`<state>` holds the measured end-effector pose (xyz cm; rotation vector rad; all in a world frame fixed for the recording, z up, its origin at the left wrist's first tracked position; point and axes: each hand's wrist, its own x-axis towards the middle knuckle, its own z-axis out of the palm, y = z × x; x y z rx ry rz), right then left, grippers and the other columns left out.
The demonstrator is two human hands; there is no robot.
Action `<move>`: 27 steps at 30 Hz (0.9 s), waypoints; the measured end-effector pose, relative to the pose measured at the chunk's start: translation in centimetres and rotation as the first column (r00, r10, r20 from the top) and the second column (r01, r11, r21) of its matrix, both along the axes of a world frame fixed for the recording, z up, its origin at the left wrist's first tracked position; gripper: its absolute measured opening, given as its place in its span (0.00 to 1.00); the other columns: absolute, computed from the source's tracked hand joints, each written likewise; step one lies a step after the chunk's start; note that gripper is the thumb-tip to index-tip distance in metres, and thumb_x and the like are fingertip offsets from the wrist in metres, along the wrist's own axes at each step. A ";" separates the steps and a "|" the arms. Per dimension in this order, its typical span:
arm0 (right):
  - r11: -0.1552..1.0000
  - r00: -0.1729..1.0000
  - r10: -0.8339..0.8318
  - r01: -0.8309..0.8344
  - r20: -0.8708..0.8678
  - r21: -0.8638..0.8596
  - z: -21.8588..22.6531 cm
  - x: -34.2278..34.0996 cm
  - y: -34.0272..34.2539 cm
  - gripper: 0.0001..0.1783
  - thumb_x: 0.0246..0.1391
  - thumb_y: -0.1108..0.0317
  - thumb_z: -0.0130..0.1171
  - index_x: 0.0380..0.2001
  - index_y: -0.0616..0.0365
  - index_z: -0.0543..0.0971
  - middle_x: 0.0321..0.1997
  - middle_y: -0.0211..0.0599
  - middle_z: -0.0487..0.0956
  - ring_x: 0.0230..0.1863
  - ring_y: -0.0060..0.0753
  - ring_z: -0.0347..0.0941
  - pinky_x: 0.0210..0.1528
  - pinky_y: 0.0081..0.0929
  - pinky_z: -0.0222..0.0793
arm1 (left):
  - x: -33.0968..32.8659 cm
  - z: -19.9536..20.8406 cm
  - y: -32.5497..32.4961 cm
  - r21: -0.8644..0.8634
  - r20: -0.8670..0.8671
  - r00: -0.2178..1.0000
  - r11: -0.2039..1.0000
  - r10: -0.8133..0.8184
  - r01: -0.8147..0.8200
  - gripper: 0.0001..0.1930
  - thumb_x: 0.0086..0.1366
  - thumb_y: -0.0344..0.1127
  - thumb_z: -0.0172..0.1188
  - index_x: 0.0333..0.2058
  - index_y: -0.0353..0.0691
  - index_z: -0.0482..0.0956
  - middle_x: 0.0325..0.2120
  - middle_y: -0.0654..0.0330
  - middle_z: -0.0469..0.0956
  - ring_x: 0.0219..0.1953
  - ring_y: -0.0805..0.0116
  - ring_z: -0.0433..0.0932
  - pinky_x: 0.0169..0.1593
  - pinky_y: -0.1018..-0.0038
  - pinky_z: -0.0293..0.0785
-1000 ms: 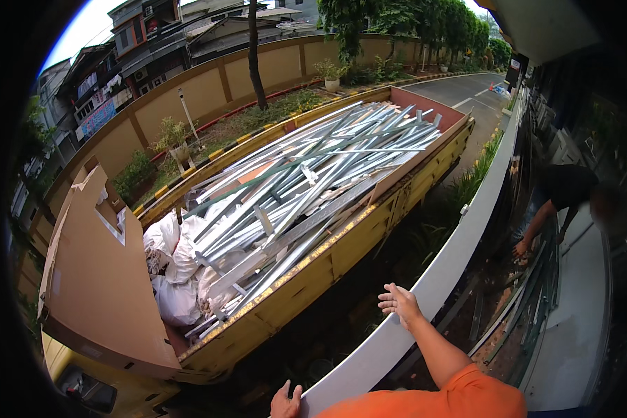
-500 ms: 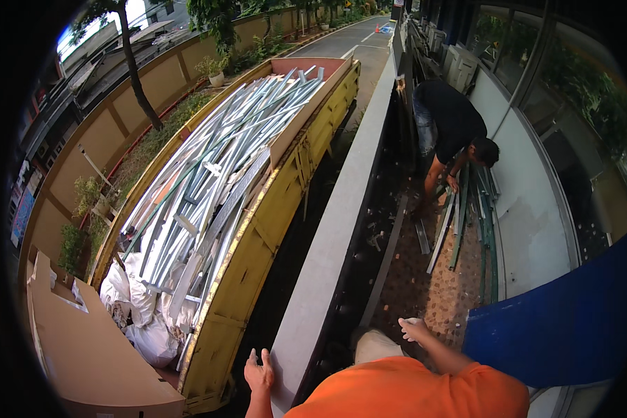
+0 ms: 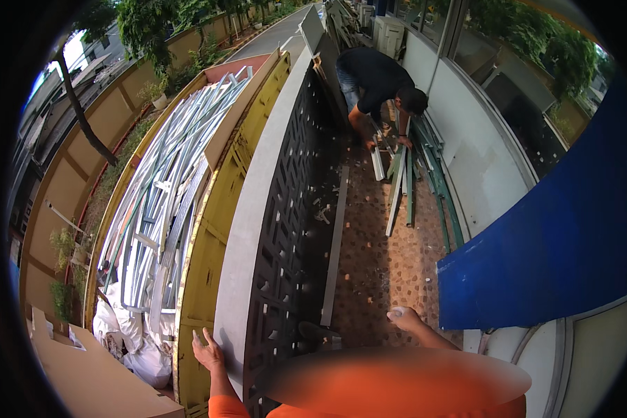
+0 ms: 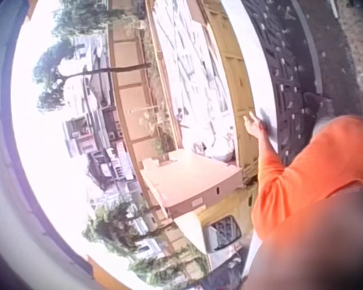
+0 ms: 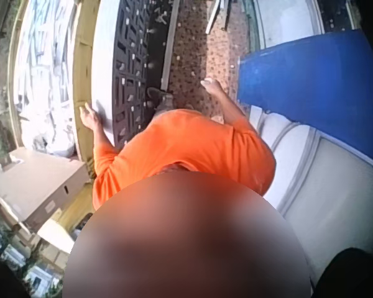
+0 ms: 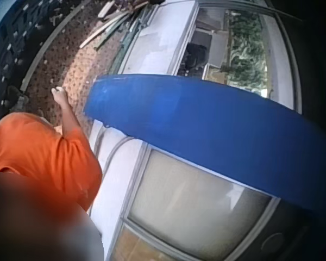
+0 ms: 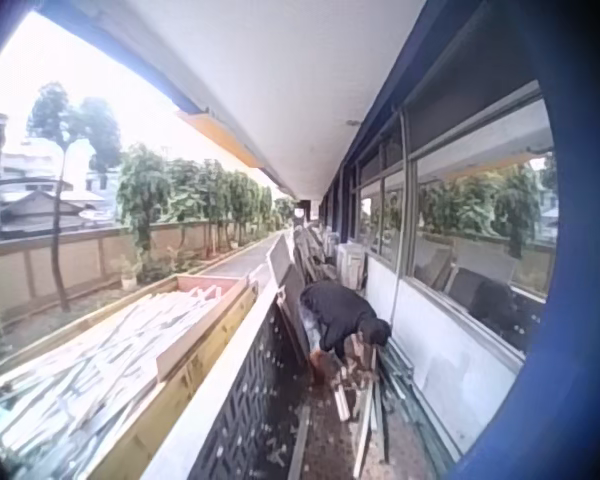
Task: The person repeatedly picks up long metal frames and window profiles from a pile on the ground and places them into the bed of a yellow truck. The person handles the items one at a time or in small groups, lifting and tossing them into the truck while another person assists by arranging the load.
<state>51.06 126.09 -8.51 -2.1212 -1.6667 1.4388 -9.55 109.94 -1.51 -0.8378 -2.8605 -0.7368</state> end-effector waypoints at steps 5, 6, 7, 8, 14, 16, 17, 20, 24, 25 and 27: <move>0.953 0.933 -0.288 0.302 0.214 -0.035 -2.4 16.1 -12.6 0.35 0.56 0.47 0.63 0.55 0.67 0.78 0.53 0.51 0.82 0.55 0.47 0.80 0.57 0.38 0.73 | 3.5 -0.3 -1.1 -0.132 -0.090 0.995 0.991 -0.034 0.022 0.40 0.70 0.65 0.49 0.69 0.39 0.63 0.61 0.40 0.69 0.63 0.43 0.68 0.65 0.54 0.63; 0.922 0.878 -0.351 0.384 0.325 -0.042 -3.1 18.2 -15.6 0.33 0.56 0.48 0.63 0.53 0.68 0.80 0.50 0.51 0.84 0.53 0.48 0.81 0.56 0.38 0.74 | 3.8 -0.1 -1.2 -0.165 -0.117 0.992 0.986 -0.048 0.028 0.40 0.70 0.65 0.49 0.69 0.40 0.63 0.62 0.40 0.69 0.64 0.43 0.67 0.66 0.54 0.62; 0.935 0.889 -0.307 0.349 0.339 -0.068 -3.3 20.3 -18.4 0.30 0.56 0.50 0.63 0.50 0.68 0.81 0.47 0.50 0.85 0.50 0.49 0.82 0.54 0.38 0.75 | 4.1 0.0 -1.1 -0.206 -0.152 0.987 0.978 -0.048 0.016 0.40 0.70 0.65 0.49 0.70 0.41 0.62 0.63 0.41 0.68 0.65 0.44 0.67 0.66 0.54 0.62; 0.926 0.865 -0.274 0.355 0.420 -0.127 -3.3 22.0 -21.1 0.28 0.56 0.51 0.62 0.46 0.68 0.83 0.44 0.50 0.86 0.48 0.49 0.82 0.52 0.38 0.75 | 4.1 0.2 -1.1 -0.195 -0.132 0.991 0.981 -0.024 -0.002 0.40 0.70 0.66 0.48 0.70 0.42 0.61 0.63 0.41 0.67 0.65 0.45 0.66 0.67 0.55 0.61; 0.881 0.853 -0.220 0.382 0.472 -0.280 -4.5 21.7 -27.4 0.27 0.53 0.52 0.63 0.44 0.68 0.83 0.43 0.52 0.85 0.44 0.47 0.83 0.47 0.38 0.76 | 4.0 0.1 -0.9 -0.194 -0.110 0.993 0.981 -0.032 0.010 0.40 0.70 0.66 0.48 0.69 0.40 0.64 0.64 0.43 0.67 0.66 0.46 0.65 0.67 0.55 0.60; 0.900 0.914 -0.173 0.297 0.367 -0.318 -5.0 19.6 -25.6 0.29 0.52 0.50 0.63 0.46 0.66 0.84 0.48 0.54 0.84 0.51 0.50 0.82 0.54 0.38 0.76 | 3.9 0.1 -0.9 -0.187 -0.117 0.992 0.982 -0.043 0.021 0.39 0.70 0.65 0.50 0.68 0.39 0.65 0.64 0.43 0.68 0.66 0.46 0.65 0.67 0.55 0.60; 0.893 0.918 -0.266 0.349 0.295 -0.284 -5.0 18.4 -24.7 0.30 0.52 0.49 0.63 0.47 0.66 0.84 0.49 0.54 0.84 0.52 0.49 0.81 0.55 0.37 0.75 | 3.9 0.0 -0.9 -0.171 -0.111 0.993 0.985 -0.041 0.022 0.39 0.70 0.64 0.50 0.68 0.39 0.66 0.64 0.43 0.68 0.66 0.46 0.65 0.67 0.55 0.60; 0.884 0.905 -0.411 0.425 0.111 -0.196 -4.6 15.3 -21.7 0.33 0.53 0.47 0.63 0.51 0.66 0.82 0.51 0.52 0.84 0.55 0.46 0.80 0.57 0.36 0.74 | 3.7 -0.3 -1.1 -0.170 -0.132 0.990 0.985 -0.048 0.025 0.38 0.70 0.63 0.51 0.67 0.39 0.66 0.63 0.41 0.68 0.66 0.43 0.65 0.67 0.54 0.60; 0.937 0.942 -0.325 0.333 0.083 -0.106 -4.3 13.4 -16.9 0.36 0.54 0.45 0.64 0.55 0.65 0.79 0.55 0.50 0.82 0.58 0.46 0.78 0.59 0.36 0.72 | 3.2 -1.0 -1.2 -0.156 -0.118 0.991 0.987 -0.062 0.043 0.40 0.70 0.65 0.50 0.68 0.39 0.65 0.65 0.41 0.66 0.67 0.44 0.64 0.68 0.54 0.59; 0.943 0.947 -0.309 0.317 0.090 -0.102 -4.4 13.2 -16.1 0.36 0.55 0.45 0.64 0.56 0.65 0.79 0.56 0.49 0.82 0.59 0.46 0.77 0.60 0.36 0.72 | 2.9 -1.1 -1.3 -0.149 -0.119 0.991 0.988 -0.058 0.040 0.40 0.70 0.65 0.50 0.68 0.39 0.65 0.65 0.41 0.65 0.67 0.44 0.63 0.68 0.54 0.59; 0.925 0.930 -0.362 0.366 0.059 -0.105 -4.5 13.6 -14.4 0.36 0.55 0.45 0.64 0.56 0.66 0.79 0.56 0.50 0.82 0.58 0.47 0.78 0.60 0.36 0.72 | 2.8 -1.1 -1.3 -0.138 -0.117 0.992 0.990 -0.050 0.033 0.40 0.70 0.65 0.50 0.68 0.39 0.65 0.66 0.41 0.64 0.68 0.44 0.63 0.69 0.53 0.58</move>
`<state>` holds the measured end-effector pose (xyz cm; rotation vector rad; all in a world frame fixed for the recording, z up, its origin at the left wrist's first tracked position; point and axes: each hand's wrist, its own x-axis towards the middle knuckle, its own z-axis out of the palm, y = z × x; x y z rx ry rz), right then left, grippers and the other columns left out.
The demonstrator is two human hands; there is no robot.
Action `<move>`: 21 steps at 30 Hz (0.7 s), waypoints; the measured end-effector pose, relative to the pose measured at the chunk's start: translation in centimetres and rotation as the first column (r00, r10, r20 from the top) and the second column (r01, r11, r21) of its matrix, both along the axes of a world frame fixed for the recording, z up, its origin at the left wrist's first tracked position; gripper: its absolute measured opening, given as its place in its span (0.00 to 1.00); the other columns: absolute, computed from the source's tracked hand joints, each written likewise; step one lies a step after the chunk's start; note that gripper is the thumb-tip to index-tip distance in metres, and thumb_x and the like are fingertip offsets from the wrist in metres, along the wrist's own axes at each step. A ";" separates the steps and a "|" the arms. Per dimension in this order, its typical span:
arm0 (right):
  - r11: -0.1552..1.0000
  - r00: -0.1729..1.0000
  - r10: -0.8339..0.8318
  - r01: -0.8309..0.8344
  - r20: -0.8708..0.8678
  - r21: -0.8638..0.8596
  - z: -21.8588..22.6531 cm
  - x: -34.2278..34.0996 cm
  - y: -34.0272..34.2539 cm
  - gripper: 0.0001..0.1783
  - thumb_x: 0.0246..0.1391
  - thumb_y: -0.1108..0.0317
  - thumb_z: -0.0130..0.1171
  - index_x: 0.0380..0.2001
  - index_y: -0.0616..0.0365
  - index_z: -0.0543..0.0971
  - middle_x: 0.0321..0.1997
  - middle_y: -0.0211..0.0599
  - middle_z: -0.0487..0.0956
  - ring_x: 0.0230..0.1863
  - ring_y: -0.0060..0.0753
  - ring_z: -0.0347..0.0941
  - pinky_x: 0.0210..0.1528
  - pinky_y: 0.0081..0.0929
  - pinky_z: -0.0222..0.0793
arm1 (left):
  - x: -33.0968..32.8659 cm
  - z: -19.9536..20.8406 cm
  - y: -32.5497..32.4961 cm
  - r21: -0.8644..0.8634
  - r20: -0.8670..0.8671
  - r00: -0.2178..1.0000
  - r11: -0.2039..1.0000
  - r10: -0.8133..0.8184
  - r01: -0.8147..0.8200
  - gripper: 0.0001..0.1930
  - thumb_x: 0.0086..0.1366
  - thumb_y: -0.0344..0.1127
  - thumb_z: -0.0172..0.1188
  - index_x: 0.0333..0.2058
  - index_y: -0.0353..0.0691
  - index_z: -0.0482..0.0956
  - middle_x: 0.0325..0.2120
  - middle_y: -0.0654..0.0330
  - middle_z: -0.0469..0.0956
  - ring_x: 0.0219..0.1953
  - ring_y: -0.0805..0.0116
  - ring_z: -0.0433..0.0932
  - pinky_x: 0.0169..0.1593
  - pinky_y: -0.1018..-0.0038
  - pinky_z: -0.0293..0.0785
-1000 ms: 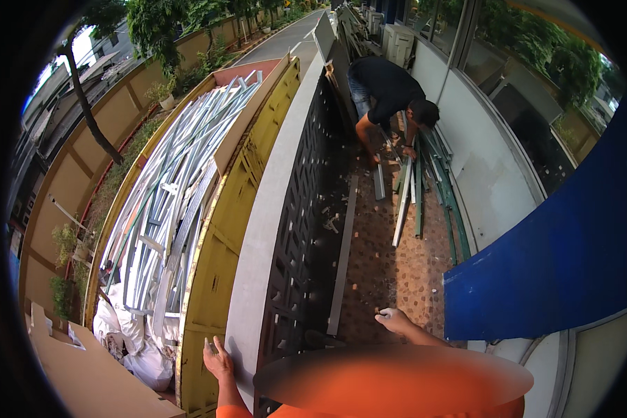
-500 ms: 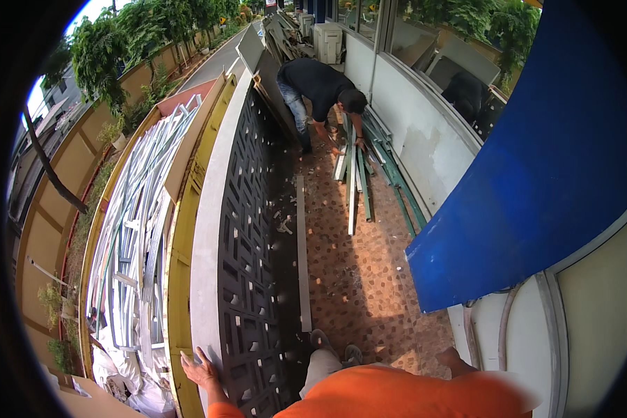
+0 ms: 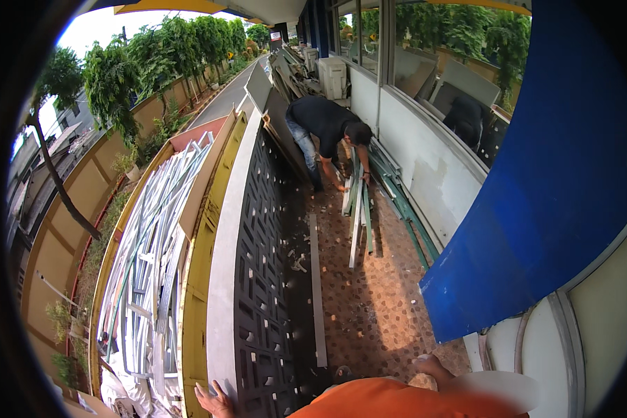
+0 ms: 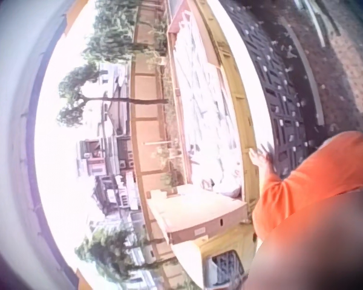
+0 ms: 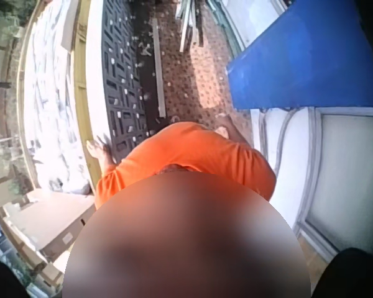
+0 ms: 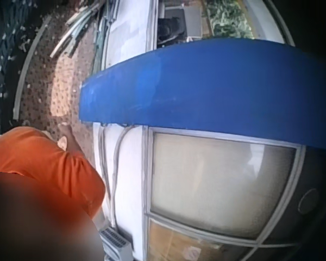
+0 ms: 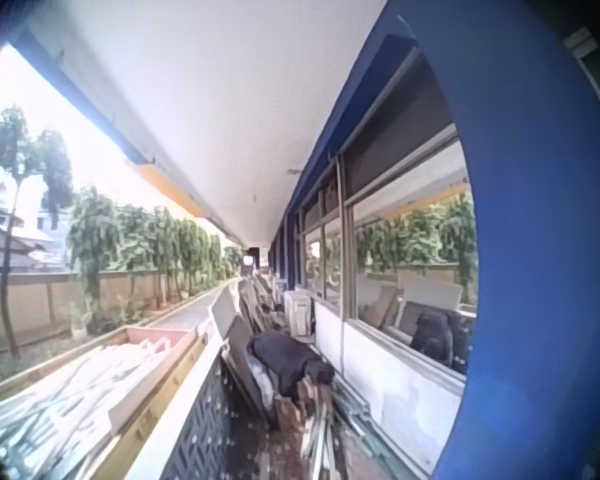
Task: The person repeatedly picks up long metal frames and window profiles from a pile on the ground and places them into the bed of a yellow truck. The person handles the items one at a time or in small groups, lifting and tossing them into the truck while another person assists by arranging the load.
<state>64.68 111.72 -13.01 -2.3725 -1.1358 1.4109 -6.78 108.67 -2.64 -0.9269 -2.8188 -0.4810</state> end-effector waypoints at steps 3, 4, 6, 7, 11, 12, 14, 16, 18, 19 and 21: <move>0.999 0.999 -0.036 0.037 -0.014 0.014 -0.3 1.1 1.5 0.36 0.55 0.46 0.64 0.56 0.67 0.79 0.56 0.50 0.82 0.58 0.46 0.78 0.59 0.36 0.73 | 1.1 0.7 0.3 0.006 -0.070 0.998 1.000 -0.001 0.001 0.41 0.69 0.66 0.51 0.69 0.40 0.63 0.68 0.42 0.61 0.70 0.44 0.59 0.71 0.53 0.55; 0.999 0.999 -0.039 0.039 -0.008 0.017 -0.4 1.4 1.9 0.36 0.55 0.46 0.64 0.56 0.67 0.79 0.56 0.50 0.82 0.58 0.45 0.79 0.58 0.37 0.73 | 1.7 1.3 0.7 0.010 -0.116 0.993 1.000 -0.003 0.005 0.41 0.69 0.66 0.51 0.69 0.41 0.63 0.68 0.42 0.60 0.71 0.43 0.58 0.71 0.52 0.54; 0.994 0.993 -0.106 0.105 -0.047 -0.031 -0.4 2.0 2.2 0.34 0.55 0.47 0.65 0.54 0.66 0.80 0.55 0.50 0.82 0.56 0.45 0.80 0.56 0.36 0.75 | 4.8 2.2 1.5 -0.042 -0.114 0.991 0.997 -0.073 0.068 0.42 0.68 0.63 0.54 0.71 0.41 0.59 0.71 0.41 0.52 0.73 0.42 0.51 0.73 0.46 0.46; 0.986 0.987 -0.152 0.148 -0.050 -0.070 -0.3 2.3 2.3 0.34 0.55 0.47 0.66 0.54 0.66 0.80 0.55 0.50 0.82 0.54 0.44 0.80 0.55 0.35 0.75 | 6.7 2.7 1.9 -0.042 -0.144 0.979 0.989 -0.144 0.139 0.43 0.67 0.62 0.54 0.71 0.41 0.58 0.72 0.41 0.50 0.74 0.41 0.50 0.73 0.45 0.45; 0.985 0.996 -0.082 0.076 -0.031 -0.156 0.3 3.9 2.6 0.33 0.54 0.48 0.66 0.53 0.65 0.81 0.54 0.50 0.83 0.51 0.44 0.82 0.52 0.34 0.76 | 17.2 3.1 4.1 0.037 -0.079 0.902 0.903 -0.425 0.429 0.46 0.63 0.57 0.61 0.72 0.41 0.54 0.73 0.39 0.47 0.74 0.38 0.47 0.74 0.44 0.41; 0.978 0.996 -0.073 0.060 -0.057 -0.198 0.3 4.8 2.8 0.33 0.53 0.48 0.67 0.53 0.64 0.81 0.54 0.50 0.83 0.50 0.45 0.82 0.52 0.34 0.76 | 20.0 2.8 4.4 0.051 -0.038 0.869 0.868 -0.493 0.494 0.46 0.61 0.56 0.63 0.72 0.41 0.54 0.73 0.38 0.47 0.74 0.37 0.48 0.74 0.44 0.42; 0.983 0.997 -0.043 0.030 -0.071 -0.181 0.0 7.2 3.0 0.33 0.53 0.48 0.67 0.53 0.63 0.81 0.53 0.50 0.83 0.50 0.45 0.82 0.52 0.34 0.76 | 24.8 1.5 5.0 0.090 0.111 0.821 0.828 -0.560 0.553 0.47 0.59 0.53 0.67 0.71 0.40 0.56 0.72 0.37 0.47 0.73 0.37 0.49 0.73 0.44 0.44; 0.998 0.999 -0.007 0.005 -0.035 -0.060 -1.2 10.2 3.2 0.33 0.53 0.47 0.66 0.53 0.64 0.81 0.52 0.48 0.84 0.49 0.44 0.83 0.51 0.36 0.76 | 28.7 -0.1 5.3 0.101 0.078 0.754 0.757 -0.652 0.645 0.45 0.56 0.51 0.71 0.68 0.37 0.63 0.66 0.34 0.61 0.67 0.35 0.62 0.68 0.49 0.61; 0.993 0.992 -0.118 0.118 -0.036 -0.002 -3.2 13.9 3.5 0.30 0.56 0.48 0.66 0.52 0.63 0.81 0.43 0.43 0.85 0.42 0.38 0.83 0.45 0.34 0.77 | 31.4 -1.7 5.1 -0.039 0.420 0.696 0.755 -0.583 0.655 0.45 0.59 0.54 0.71 0.67 0.32 0.64 0.60 0.37 0.72 0.63 0.44 0.72 0.64 0.57 0.70; 0.981 0.981 -0.195 0.195 -0.019 0.000 -4.3 16.0 3.6 0.29 0.57 0.49 0.66 0.51 0.63 0.82 0.39 0.41 0.86 0.39 0.34 0.83 0.42 0.33 0.77 | 32.4 -2.3 5.1 -0.107 0.565 0.657 0.744 -0.500 0.659 0.46 0.59 0.54 0.70 0.67 0.31 0.64 0.59 0.38 0.72 0.63 0.44 0.72 0.63 0.58 0.70; 0.981 0.981 -0.188 0.189 -0.039 0.043 -5.7 20.8 2.9 0.30 0.55 0.48 0.64 0.51 0.63 0.81 0.47 0.46 0.84 0.48 0.41 0.82 0.51 0.34 0.75 | 34.5 -3.2 5.2 -0.178 0.740 0.581 0.736 -0.338 0.654 0.46 0.59 0.55 0.70 0.67 0.30 0.63 0.59 0.38 0.73 0.62 0.46 0.73 0.63 0.58 0.70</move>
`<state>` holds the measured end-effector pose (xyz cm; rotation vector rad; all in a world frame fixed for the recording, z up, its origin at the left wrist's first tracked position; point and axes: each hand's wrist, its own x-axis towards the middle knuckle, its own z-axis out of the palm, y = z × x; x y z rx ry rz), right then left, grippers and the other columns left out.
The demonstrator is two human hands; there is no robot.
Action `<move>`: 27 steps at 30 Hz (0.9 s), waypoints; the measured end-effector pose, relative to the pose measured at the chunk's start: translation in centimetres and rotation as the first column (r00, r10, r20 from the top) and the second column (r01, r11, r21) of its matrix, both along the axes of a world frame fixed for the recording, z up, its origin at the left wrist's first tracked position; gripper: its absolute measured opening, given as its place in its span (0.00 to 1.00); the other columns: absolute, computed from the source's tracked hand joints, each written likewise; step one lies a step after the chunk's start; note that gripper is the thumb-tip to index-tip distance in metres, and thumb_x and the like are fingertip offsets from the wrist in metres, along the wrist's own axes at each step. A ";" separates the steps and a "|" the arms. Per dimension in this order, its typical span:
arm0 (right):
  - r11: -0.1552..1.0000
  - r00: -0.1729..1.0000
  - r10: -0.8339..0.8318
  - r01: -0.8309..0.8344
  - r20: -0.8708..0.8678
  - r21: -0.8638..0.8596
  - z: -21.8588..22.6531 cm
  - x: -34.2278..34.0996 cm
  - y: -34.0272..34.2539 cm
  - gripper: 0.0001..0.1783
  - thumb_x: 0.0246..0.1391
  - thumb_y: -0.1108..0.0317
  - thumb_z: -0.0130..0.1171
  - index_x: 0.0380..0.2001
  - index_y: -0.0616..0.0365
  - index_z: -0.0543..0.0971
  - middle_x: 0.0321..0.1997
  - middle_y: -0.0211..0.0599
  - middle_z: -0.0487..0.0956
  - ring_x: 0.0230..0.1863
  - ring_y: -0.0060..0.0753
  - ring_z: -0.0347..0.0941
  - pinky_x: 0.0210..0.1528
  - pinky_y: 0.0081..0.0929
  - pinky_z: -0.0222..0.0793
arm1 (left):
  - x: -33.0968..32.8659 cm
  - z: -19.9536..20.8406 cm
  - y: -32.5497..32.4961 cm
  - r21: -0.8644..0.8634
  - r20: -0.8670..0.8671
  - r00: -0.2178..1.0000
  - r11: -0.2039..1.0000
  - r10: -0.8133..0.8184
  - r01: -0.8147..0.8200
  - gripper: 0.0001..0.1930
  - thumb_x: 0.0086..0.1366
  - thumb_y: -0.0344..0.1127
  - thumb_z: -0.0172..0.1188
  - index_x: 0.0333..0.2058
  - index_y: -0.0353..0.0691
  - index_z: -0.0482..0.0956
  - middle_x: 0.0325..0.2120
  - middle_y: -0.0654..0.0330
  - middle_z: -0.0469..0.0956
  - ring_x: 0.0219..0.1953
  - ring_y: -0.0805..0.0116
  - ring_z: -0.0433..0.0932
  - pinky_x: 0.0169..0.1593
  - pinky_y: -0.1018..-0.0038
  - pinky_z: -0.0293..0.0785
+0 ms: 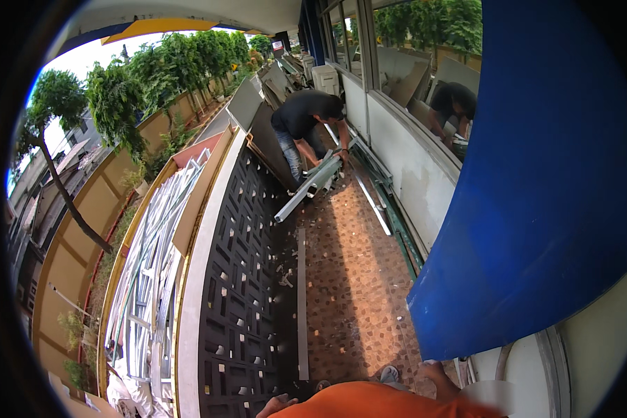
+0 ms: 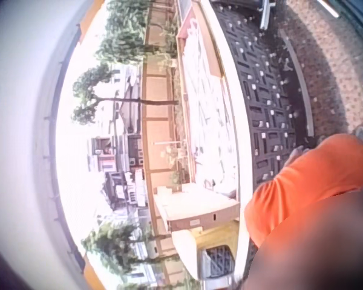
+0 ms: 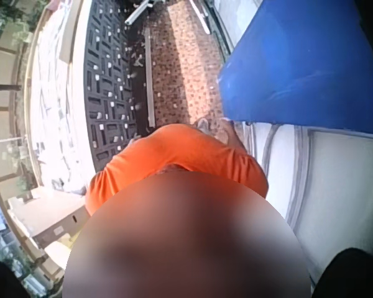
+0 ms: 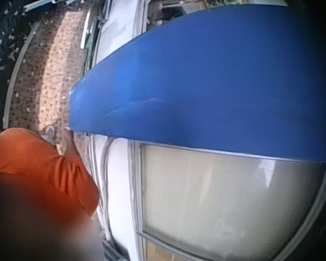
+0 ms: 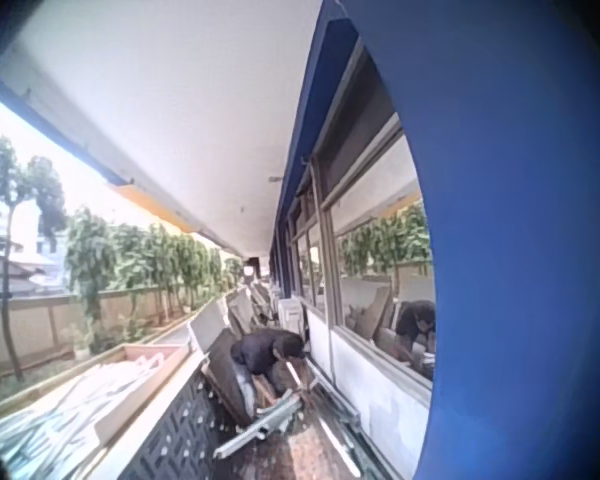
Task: The person repeatedly picks up long metal frames and window profiles from a pile on the ground and places them into the bed of a yellow truck. The person handles the items one at a time or in small groups, lifting and tossing them into the truck while another person assists by arranging the load.
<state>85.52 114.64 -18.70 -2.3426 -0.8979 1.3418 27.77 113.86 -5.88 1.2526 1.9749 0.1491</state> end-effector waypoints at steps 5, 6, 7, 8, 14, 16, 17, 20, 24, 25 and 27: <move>0.993 0.956 -0.013 0.047 0.293 -0.110 -2.5 8.3 -2.6 0.31 0.51 0.47 0.63 0.48 0.63 0.82 0.53 0.50 0.82 0.59 0.46 0.77 0.58 0.37 0.72 | 4.0 0.2 0.7 -0.087 0.105 0.991 0.993 0.084 -0.075 0.46 0.61 0.55 0.69 0.66 0.27 0.62 0.58 0.39 0.74 0.61 0.48 0.74 0.63 0.60 0.71; 0.988 0.965 -0.021 0.060 0.261 -0.141 -3.0 9.5 -2.7 0.31 0.50 0.46 0.63 0.48 0.63 0.82 0.54 0.51 0.82 0.59 0.46 0.77 0.59 0.38 0.72 | 4.7 0.5 0.7 -0.091 0.115 0.989 0.992 0.098 -0.088 0.47 0.61 0.55 0.69 0.66 0.26 0.62 0.58 0.40 0.75 0.61 0.49 0.74 0.62 0.61 0.71; 0.976 0.970 -0.030 0.080 0.241 -0.202 -3.5 10.5 -3.2 0.32 0.49 0.45 0.63 0.48 0.62 0.82 0.54 0.51 0.82 0.59 0.46 0.77 0.59 0.39 0.71 | 5.3 0.6 0.8 -0.094 0.127 0.985 0.990 0.115 -0.103 0.47 0.61 0.56 0.69 0.66 0.25 0.62 0.58 0.40 0.75 0.61 0.50 0.74 0.62 0.61 0.71; 0.952 0.972 -0.049 0.116 0.232 -0.285 -3.9 11.3 -3.7 0.33 0.49 0.44 0.63 0.48 0.62 0.82 0.55 0.51 0.81 0.59 0.47 0.77 0.59 0.40 0.71 | 5.9 0.8 0.8 -0.099 0.140 0.982 0.988 0.129 -0.115 0.47 0.61 0.56 0.69 0.66 0.25 0.61 0.58 0.40 0.75 0.61 0.50 0.75 0.62 0.61 0.71; 0.995 0.979 0.064 -0.077 0.191 0.064 -7.6 10.1 -2.0 0.32 0.54 0.42 0.55 0.48 0.60 0.83 0.56 0.49 0.81 0.58 0.50 0.76 0.58 0.42 0.72 | 8.9 1.9 -0.6 -0.189 0.222 0.953 0.968 0.206 -0.165 0.48 0.63 0.57 0.68 0.66 0.21 0.60 0.56 0.42 0.77 0.60 0.54 0.76 0.61 0.63 0.72; 0.994 0.992 0.109 -0.107 0.062 -0.034 -8.8 9.0 -0.2 0.29 0.57 0.46 0.58 0.48 0.62 0.81 0.48 0.48 0.83 0.48 0.48 0.81 0.50 0.40 0.76 | 9.4 2.6 -1.2 -0.218 0.251 0.937 0.957 0.244 -0.191 0.48 0.63 0.57 0.67 0.66 0.20 0.59 0.56 0.42 0.77 0.59 0.55 0.76 0.61 0.64 0.72; 0.988 0.991 0.130 -0.130 -0.005 -0.079 -9.6 8.3 1.1 0.28 0.58 0.47 0.59 0.47 0.63 0.80 0.44 0.48 0.85 0.42 0.47 0.84 0.46 0.39 0.78 | 9.6 2.9 -1.5 -0.234 0.266 0.926 0.950 0.267 -0.206 0.48 0.64 0.57 0.67 0.65 0.19 0.59 0.56 0.43 0.78 0.59 0.55 0.77 0.61 0.65 0.72; 0.934 0.934 0.358 -0.358 0.000 -0.003 -11.0 6.3 4.2 0.27 0.59 0.48 0.58 0.49 0.61 0.81 0.43 0.42 0.85 0.42 0.42 0.84 0.43 0.37 0.79 | 10.0 3.6 -2.0 -0.267 0.290 0.892 0.924 0.346 -0.272 0.49 0.64 0.57 0.67 0.65 0.17 0.58 0.55 0.43 0.78 0.59 0.57 0.77 0.60 0.66 0.73; 0.889 0.892 0.451 -0.450 0.008 0.082 -9.2 5.2 8.2 0.26 0.60 0.49 0.58 0.50 0.60 0.81 0.41 0.38 0.85 0.41 0.36 0.84 0.40 0.34 0.80 | 9.8 2.6 -1.2 -0.203 0.388 0.849 0.932 0.357 -0.300 0.51 0.63 0.60 0.67 0.65 0.17 0.59 0.53 0.41 0.79 0.59 0.59 0.77 0.61 0.68 0.72; 0.935 0.936 0.348 -0.343 -0.049 0.090 -8.2 4.9 8.8 0.26 0.60 0.49 0.58 0.50 0.59 0.81 0.41 0.38 0.85 0.42 0.35 0.84 0.40 0.34 0.80 | 9.5 2.1 -0.6 -0.189 0.315 0.894 0.944 0.318 -0.270 0.50 0.63 0.61 0.66 0.65 0.18 0.60 0.53 0.41 0.79 0.59 0.58 0.77 0.61 0.69 0.72; 0.975 0.969 0.210 -0.197 -0.130 0.102 -6.2 4.4 10.2 0.26 0.60 0.49 0.58 0.51 0.59 0.81 0.41 0.37 0.86 0.41 0.34 0.84 0.38 0.33 0.80 | 8.9 1.1 0.6 -0.172 0.164 0.958 0.963 0.234 -0.205 0.48 0.63 0.61 0.64 0.64 0.20 0.63 0.53 0.39 0.79 0.59 0.57 0.77 0.61 0.70 0.72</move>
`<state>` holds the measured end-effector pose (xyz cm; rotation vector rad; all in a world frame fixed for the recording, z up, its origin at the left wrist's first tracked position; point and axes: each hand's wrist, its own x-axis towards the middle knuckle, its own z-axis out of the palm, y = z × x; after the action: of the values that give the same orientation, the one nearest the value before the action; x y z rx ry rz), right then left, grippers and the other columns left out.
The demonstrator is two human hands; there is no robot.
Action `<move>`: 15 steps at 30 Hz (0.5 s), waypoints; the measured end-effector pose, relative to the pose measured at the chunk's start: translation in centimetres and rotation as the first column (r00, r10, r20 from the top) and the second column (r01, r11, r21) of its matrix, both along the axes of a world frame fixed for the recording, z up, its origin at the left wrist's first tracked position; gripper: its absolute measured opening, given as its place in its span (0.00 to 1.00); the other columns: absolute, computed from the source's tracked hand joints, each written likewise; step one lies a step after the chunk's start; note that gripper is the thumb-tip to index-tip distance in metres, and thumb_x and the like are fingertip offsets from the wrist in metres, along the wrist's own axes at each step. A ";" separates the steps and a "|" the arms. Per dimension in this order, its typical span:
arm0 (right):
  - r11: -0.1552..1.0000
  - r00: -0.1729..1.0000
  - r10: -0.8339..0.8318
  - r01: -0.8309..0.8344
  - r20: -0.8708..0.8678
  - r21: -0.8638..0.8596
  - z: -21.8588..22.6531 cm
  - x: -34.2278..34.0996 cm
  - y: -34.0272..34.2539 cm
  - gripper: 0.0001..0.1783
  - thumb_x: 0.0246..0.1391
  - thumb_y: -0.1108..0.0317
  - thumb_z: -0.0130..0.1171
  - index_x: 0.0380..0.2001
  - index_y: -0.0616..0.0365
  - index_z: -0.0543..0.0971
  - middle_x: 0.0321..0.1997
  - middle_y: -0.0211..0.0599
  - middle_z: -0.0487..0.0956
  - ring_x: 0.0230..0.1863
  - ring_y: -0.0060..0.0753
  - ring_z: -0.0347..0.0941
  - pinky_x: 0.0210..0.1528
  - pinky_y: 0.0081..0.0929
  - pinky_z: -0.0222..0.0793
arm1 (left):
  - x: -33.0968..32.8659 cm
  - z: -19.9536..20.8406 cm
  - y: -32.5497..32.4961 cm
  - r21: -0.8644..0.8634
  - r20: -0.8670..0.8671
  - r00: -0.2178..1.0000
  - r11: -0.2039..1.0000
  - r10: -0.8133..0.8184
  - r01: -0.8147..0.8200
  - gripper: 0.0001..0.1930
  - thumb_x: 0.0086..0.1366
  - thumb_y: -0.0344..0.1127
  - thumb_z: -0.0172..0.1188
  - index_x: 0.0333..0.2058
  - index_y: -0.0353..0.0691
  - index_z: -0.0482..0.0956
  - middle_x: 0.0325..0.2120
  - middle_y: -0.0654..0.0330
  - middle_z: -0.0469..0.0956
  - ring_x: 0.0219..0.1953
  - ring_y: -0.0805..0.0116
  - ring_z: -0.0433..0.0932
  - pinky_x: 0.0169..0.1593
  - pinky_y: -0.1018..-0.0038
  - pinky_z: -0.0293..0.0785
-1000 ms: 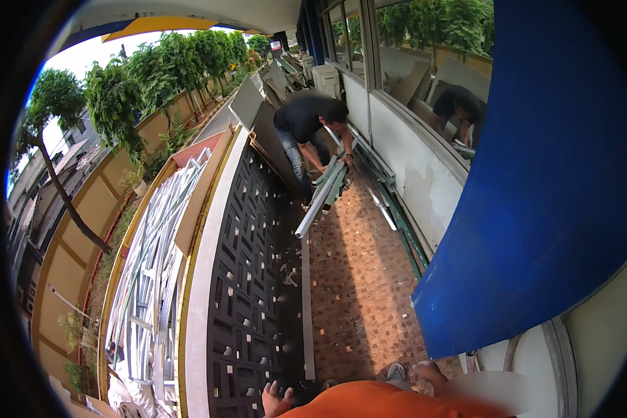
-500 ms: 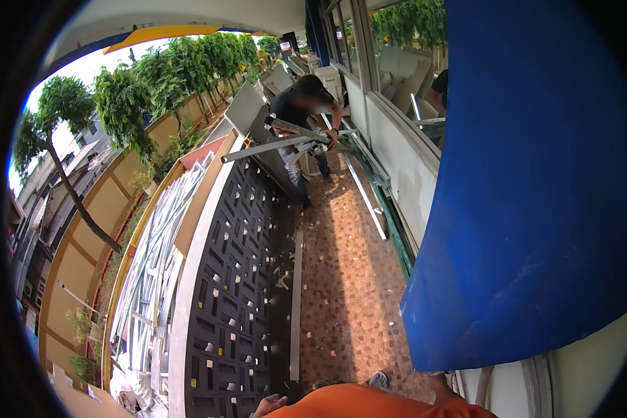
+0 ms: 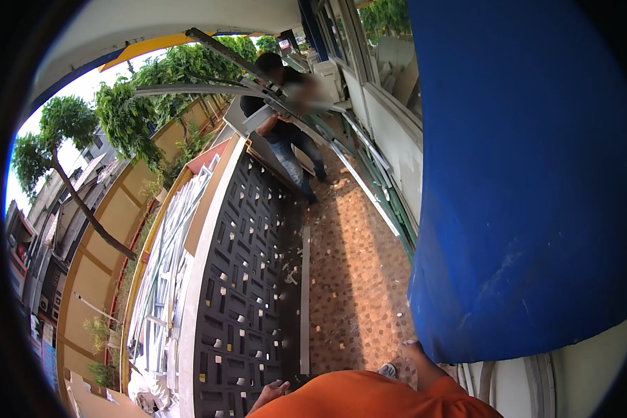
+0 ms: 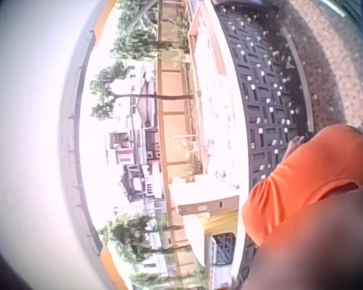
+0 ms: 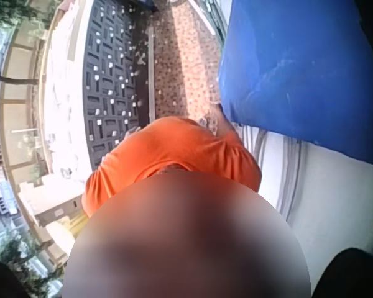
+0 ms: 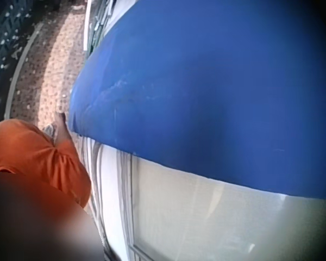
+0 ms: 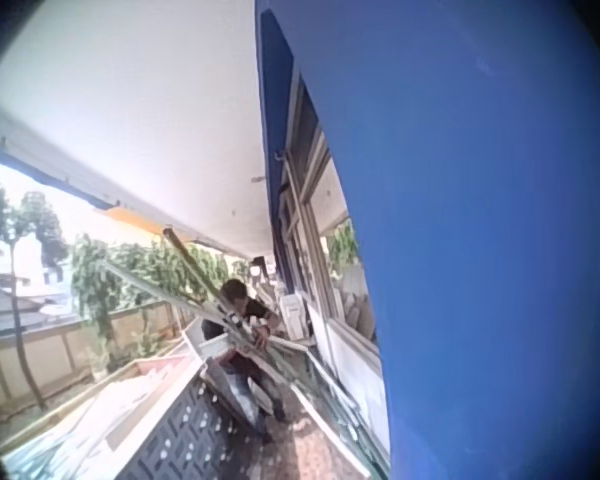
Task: The person repeatedly picks up long metal frames and window profiles from a pile on the ground and places them into the bed of a yellow truck. The person handles the items one at a time or in small groups, lifting and tossing them into the truck while another person assists by arranging the load.
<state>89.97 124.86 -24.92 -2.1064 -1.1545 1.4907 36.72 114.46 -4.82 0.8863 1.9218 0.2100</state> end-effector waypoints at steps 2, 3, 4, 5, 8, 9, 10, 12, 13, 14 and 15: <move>0.998 0.996 -0.065 0.065 -0.054 0.010 1.9 -0.3 1.6 0.26 0.61 0.49 0.58 0.51 0.59 0.81 0.39 0.37 0.86 0.40 0.33 0.84 0.37 0.32 0.80 | 0.0 -0.5 0.9 0.082 -0.024 0.998 0.995 -0.057 0.059 0.46 0.64 0.61 0.62 0.63 0.21 0.65 0.52 0.38 0.79 0.59 0.56 0.78 0.60 0.70 0.73; 0.997 0.999 -0.045 0.047 -0.028 0.058 2.7 -0.4 2.6 0.25 0.60 0.49 0.58 0.46 0.61 0.81 0.39 0.42 0.85 0.41 0.38 0.83 0.40 0.34 0.78 | 0.2 -0.3 1.2 0.069 -0.053 0.996 0.995 -0.071 0.075 0.44 0.65 0.61 0.62 0.63 0.22 0.67 0.52 0.37 0.79 0.59 0.55 0.78 0.60 0.70 0.73; 0.994 1.000 -0.028 0.028 0.000 0.106 3.4 -0.6 3.4 0.24 0.59 0.49 0.58 0.40 0.64 0.81 0.39 0.47 0.84 0.42 0.44 0.83 0.43 0.36 0.76 | 0.5 0.2 1.4 0.121 -0.031 0.995 0.988 -0.090 0.093 0.44 0.65 0.60 0.62 0.63 0.22 0.67 0.52 0.37 0.79 0.58 0.54 0.78 0.59 0.70 0.73; 0.986 0.999 -0.007 0.001 0.036 0.168 3.8 -0.7 3.7 0.25 0.58 0.49 0.57 0.35 0.66 0.81 0.39 0.52 0.84 0.43 0.49 0.82 0.46 0.38 0.75 | 1.0 0.9 1.8 0.116 -0.024 0.995 0.989 -0.092 0.094 0.43 0.65 0.60 0.62 0.62 0.22 0.67 0.52 0.37 0.79 0.58 0.54 0.78 0.59 0.70 0.73; 0.963 0.969 -0.230 0.240 -0.091 0.119 4.8 -1.6 6.0 0.28 0.59 0.47 0.59 0.38 0.68 0.81 0.42 0.53 0.84 0.45 0.49 0.82 0.48 0.38 0.75 | 3.0 4.0 3.7 0.115 -0.042 0.986 0.979 -0.162 0.166 0.42 0.66 0.59 0.61 0.62 0.22 0.68 0.52 0.37 0.79 0.58 0.53 0.79 0.59 0.69 0.74; 0.954 0.977 -0.158 0.189 -0.145 0.232 5.2 -1.5 6.4 0.28 0.59 0.48 0.59 0.40 0.69 0.81 0.44 0.54 0.84 0.47 0.48 0.82 0.48 0.37 0.75 | 3.7 5.1 4.4 0.131 -0.055 0.979 0.970 -0.197 0.203 0.42 0.66 0.59 0.61 0.62 0.22 0.68 0.52 0.37 0.79 0.58 0.53 0.79 0.58 0.69 0.74; 0.949 0.979 -0.115 0.158 -0.168 0.273 5.8 -1.1 7.3 0.29 0.59 0.48 0.60 0.42 0.69 0.81 0.45 0.54 0.84 0.48 0.47 0.82 0.49 0.36 0.75 | 4.2 5.9 5.1 0.137 -0.075 0.975 0.966 -0.210 0.219 0.41 0.67 0.59 0.60 0.62 0.23 0.68 0.52 0.38 0.79 0.57 0.54 0.79 0.57 0.68 0.74; 0.936 0.967 -0.097 0.170 -0.236 0.309 7.4 -0.8 9.0 0.29 0.59 0.49 0.61 0.46 0.70 0.81 0.49 0.55 0.83 0.51 0.46 0.81 0.51 0.34 0.75 | 5.3 7.0 6.2 0.181 -0.109 0.965 0.950 -0.238 0.255 0.39 0.69 0.59 0.57 0.62 0.25 0.70 0.51 0.40 0.80 0.55 0.55 0.80 0.55 0.67 0.76; 0.930 0.951 -0.121 0.208 -0.283 0.302 8.4 -0.8 9.8 0.29 0.59 0.50 0.62 0.48 0.70 0.80 0.51 0.55 0.83 0.53 0.45 0.81 0.53 0.33 0.75 | 5.7 7.2 6.7 0.203 -0.125 0.960 0.941 -0.251 0.272 0.37 0.70 0.58 0.56 0.62 0.27 0.70 0.51 0.41 0.81 0.54 0.56 0.81 0.54 0.66 0.76; 0.936 0.940 -0.168 0.246 -0.296 0.252 9.4 -0.9 10.6 0.30 0.59 0.51 0.63 0.50 0.70 0.80 0.53 0.54 0.82 0.55 0.44 0.80 0.54 0.31 0.75 | 5.9 7.3 7.2 0.227 -0.094 0.967 0.941 -0.235 0.251 0.38 0.69 0.58 0.58 0.62 0.26 0.70 0.51 0.39 0.80 0.55 0.54 0.80 0.56 0.66 0.76; 0.922 0.931 -0.147 0.251 -0.333 0.296 10.5 -0.9 11.2 0.30 0.59 0.52 0.63 0.51 0.70 0.79 0.54 0.54 0.82 0.55 0.43 0.80 0.53 0.31 0.75 | 6.0 7.2 7.5 0.247 -0.063 0.974 0.942 -0.217 0.226 0.40 0.67 0.58 0.60 0.62 0.25 0.69 0.51 0.38 0.80 0.56 0.53 0.79 0.57 0.67 0.75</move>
<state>89.11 136.03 -14.46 -1.6436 -0.9618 1.3542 42.73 121.95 2.36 1.2764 1.8348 0.3111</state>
